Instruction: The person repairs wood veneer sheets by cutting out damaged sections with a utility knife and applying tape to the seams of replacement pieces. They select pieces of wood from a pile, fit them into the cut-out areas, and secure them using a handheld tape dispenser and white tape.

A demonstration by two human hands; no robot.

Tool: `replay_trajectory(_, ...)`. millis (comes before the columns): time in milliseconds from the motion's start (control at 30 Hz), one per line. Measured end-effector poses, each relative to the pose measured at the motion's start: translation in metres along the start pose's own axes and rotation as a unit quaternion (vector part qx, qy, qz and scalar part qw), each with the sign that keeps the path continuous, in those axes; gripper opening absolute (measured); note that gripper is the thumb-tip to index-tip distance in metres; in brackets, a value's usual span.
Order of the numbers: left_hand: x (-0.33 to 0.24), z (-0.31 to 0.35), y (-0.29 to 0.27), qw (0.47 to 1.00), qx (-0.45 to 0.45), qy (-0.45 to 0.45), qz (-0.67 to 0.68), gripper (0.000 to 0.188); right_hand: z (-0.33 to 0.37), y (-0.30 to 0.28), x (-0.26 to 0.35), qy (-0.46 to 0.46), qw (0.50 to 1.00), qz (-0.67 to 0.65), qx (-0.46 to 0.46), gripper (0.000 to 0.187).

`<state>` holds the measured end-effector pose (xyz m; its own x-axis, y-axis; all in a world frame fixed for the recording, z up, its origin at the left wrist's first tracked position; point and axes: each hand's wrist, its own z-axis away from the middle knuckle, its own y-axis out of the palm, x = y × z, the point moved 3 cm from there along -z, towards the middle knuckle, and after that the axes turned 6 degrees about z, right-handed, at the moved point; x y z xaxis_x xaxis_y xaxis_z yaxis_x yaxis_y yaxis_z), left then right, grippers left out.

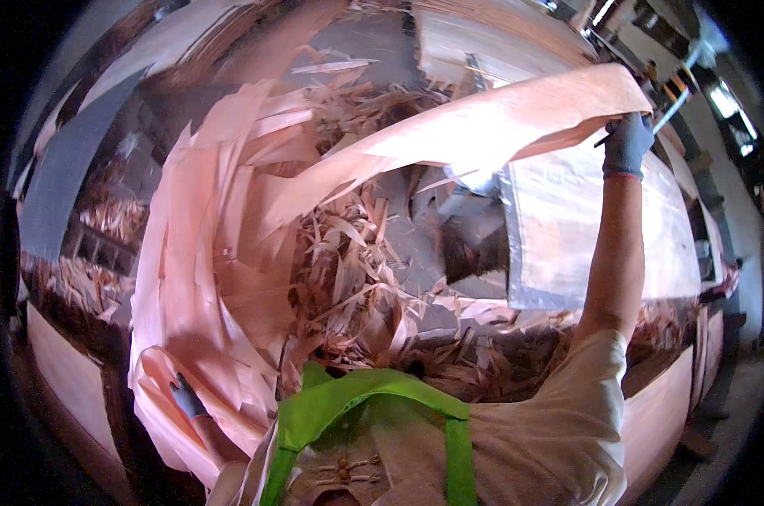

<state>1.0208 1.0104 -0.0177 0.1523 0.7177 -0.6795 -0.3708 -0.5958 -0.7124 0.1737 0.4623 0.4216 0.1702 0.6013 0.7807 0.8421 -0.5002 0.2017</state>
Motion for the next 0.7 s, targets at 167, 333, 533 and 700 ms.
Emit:
replay_trajectory(167, -0.103, 0.072, 0.048, 0.943, -0.114, 0.299, -0.092, 0.049, 0.017, -0.126, 0.055, -0.082, 0.995, 0.043, -0.031, 0.021)
replay_trajectory(333, -0.243, 0.267, 0.238, 0.781, 0.437, 0.206, 0.396, 0.046, -0.004, -0.331, 0.113, -0.319, 0.88, 0.351, -0.038, 0.033)
replay_trajectory(533, -0.445, 0.569, 0.303, 0.669, 0.408, 0.576, 0.231, 0.06, 0.024, -0.49, 0.221, -0.175, 0.674, 0.705, -0.136, 0.029)
replay_trajectory(700, -0.507, 0.688, 0.359, 0.592, 0.396, 0.654, 0.253, 0.068, 0.088, -0.666, 0.281, -0.168, 0.86, 0.453, -0.164, 0.036)
